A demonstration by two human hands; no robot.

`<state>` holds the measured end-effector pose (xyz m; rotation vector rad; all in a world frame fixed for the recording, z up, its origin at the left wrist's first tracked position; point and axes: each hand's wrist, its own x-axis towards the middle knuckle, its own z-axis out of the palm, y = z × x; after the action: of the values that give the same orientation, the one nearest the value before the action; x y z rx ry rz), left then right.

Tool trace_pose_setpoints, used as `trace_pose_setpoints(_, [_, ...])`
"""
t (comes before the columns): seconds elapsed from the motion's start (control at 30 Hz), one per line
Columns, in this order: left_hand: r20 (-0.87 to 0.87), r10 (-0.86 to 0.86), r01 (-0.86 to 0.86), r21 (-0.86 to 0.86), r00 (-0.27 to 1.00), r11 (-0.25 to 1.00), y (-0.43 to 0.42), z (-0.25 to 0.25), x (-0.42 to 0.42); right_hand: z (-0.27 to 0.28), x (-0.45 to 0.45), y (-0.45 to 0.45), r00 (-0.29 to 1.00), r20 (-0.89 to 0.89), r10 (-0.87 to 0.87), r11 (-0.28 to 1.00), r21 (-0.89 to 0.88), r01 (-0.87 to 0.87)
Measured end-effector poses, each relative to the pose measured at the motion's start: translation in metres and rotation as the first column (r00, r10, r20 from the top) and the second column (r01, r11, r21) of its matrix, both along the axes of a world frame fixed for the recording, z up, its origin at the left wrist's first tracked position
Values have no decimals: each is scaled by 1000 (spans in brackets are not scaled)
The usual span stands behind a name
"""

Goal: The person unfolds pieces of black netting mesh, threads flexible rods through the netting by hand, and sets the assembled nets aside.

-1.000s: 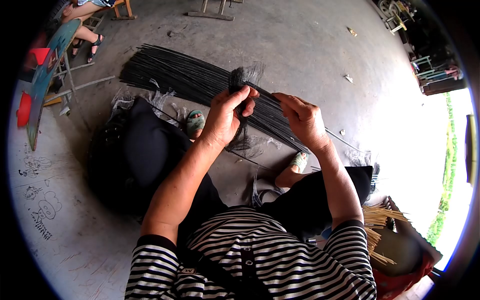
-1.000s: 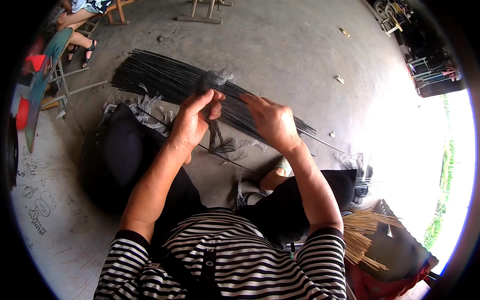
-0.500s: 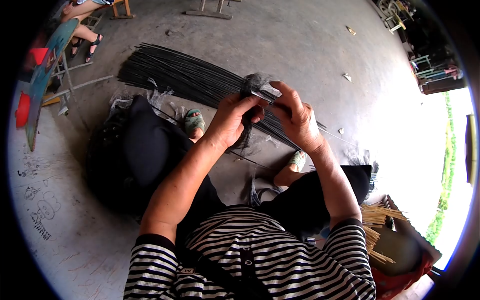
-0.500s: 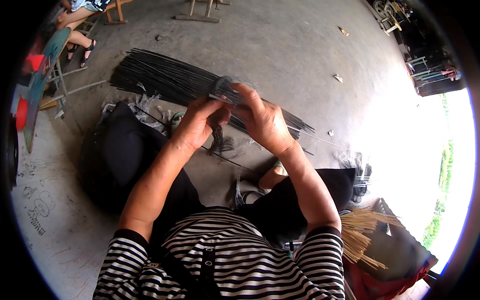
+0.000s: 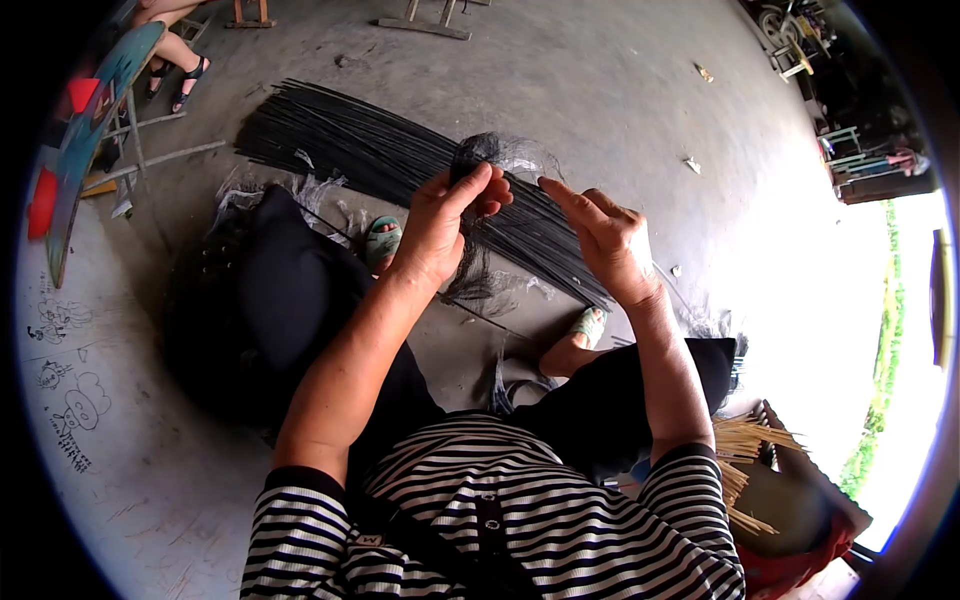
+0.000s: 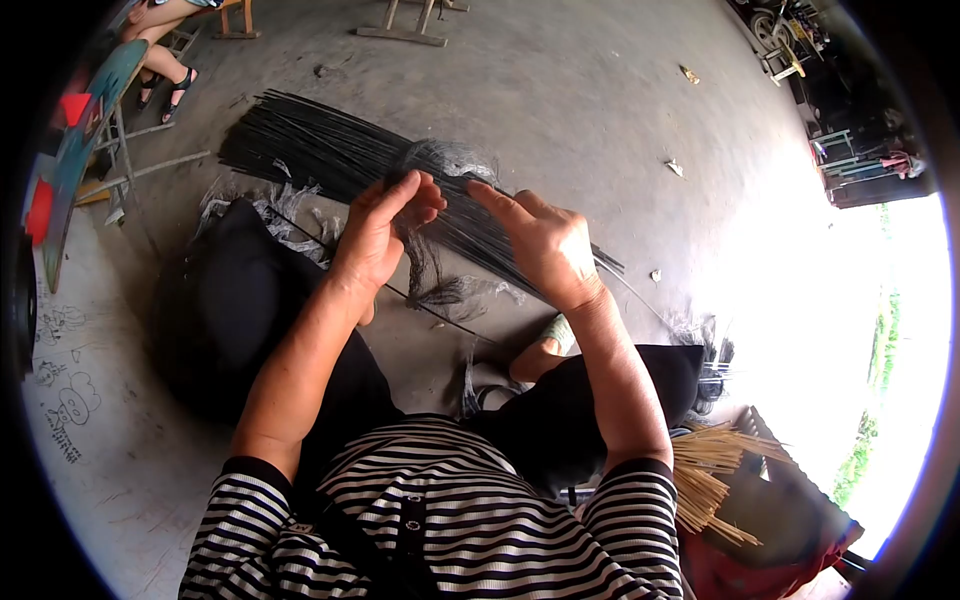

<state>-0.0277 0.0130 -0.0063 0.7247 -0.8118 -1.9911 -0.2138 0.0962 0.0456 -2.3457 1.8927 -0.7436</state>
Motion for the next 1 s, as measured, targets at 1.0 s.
trace_pose_setpoints(1.0, [-28,38,-34,137,999,990,-2,7,9,0,8,-9,976,213,41,991,-132,-13])
